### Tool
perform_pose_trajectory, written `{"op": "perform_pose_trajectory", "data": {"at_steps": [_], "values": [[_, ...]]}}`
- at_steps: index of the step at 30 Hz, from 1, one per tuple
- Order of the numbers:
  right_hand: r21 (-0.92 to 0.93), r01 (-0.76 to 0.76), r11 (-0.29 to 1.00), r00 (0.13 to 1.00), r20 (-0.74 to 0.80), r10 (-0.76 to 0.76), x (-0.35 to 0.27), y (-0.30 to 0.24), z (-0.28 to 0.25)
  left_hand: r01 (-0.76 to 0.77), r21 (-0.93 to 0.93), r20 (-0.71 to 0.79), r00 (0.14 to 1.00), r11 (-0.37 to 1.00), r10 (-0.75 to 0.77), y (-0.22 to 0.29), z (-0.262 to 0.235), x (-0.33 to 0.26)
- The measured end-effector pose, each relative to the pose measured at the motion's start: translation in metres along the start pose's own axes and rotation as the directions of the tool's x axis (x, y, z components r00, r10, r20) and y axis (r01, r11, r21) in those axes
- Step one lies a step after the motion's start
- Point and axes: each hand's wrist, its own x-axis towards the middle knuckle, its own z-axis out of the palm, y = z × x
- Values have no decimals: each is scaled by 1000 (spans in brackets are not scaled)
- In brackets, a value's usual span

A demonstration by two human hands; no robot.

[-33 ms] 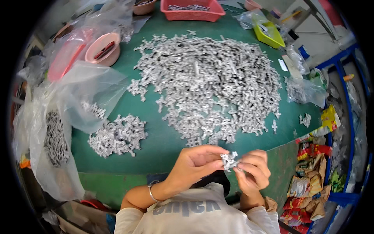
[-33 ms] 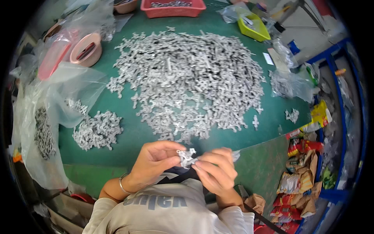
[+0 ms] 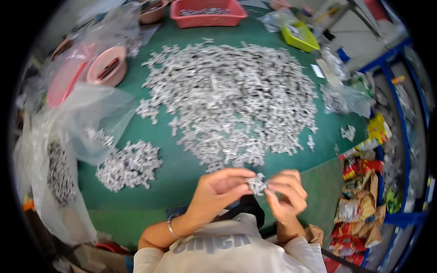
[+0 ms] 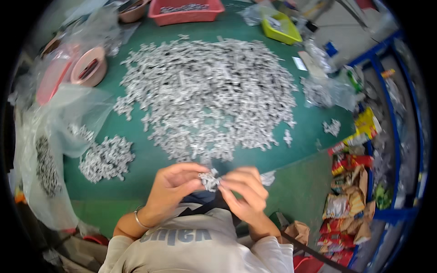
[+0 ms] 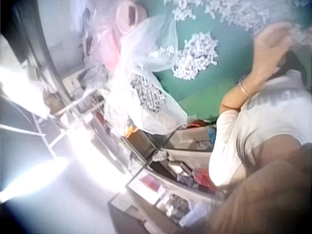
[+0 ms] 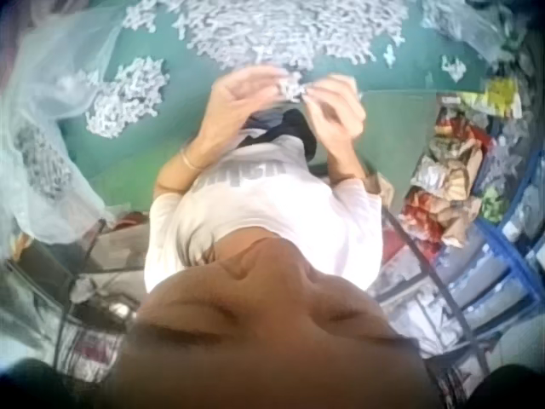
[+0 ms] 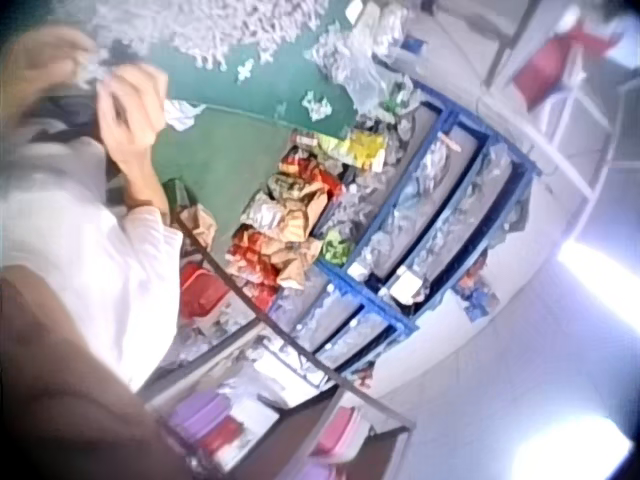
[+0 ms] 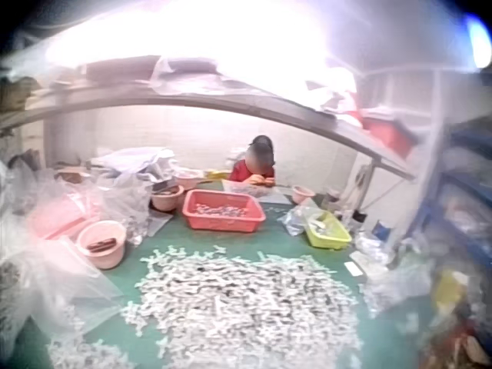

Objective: The person sorts through a large pile of small metal hardware components on a green workbench, picking up individual pieces, inspecting them, and placing them into different plastic containers or bags.

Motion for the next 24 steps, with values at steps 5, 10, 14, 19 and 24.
{"op": "perform_pose_trajectory", "data": {"at_steps": [5, 10, 14, 19, 24], "values": [[-33, -426, 904, 846, -370, 385, -24, 85, -41, -110, 184, -129, 982, 977, 135, -15, -10, 4], [-292, -629, 721, 610, -760, 225, -46, 218, -153, -90, 286, -177, 973, 954, 145, -26, -15, 5], [-560, -623, 546, 719, -685, 119, -33, 281, -200, -81, 310, -188, 971, 947, 144, -30, -20, 7], [-766, -543, 344, 829, -555, 73, -27, 260, -181, -158, 451, -213, 937, 878, 277, -31, -29, 6], [-225, -407, 885, 908, 11, 420, 0, 132, -64, -153, 689, -208, 895, 709, 395, -33, -38, 1]]}}
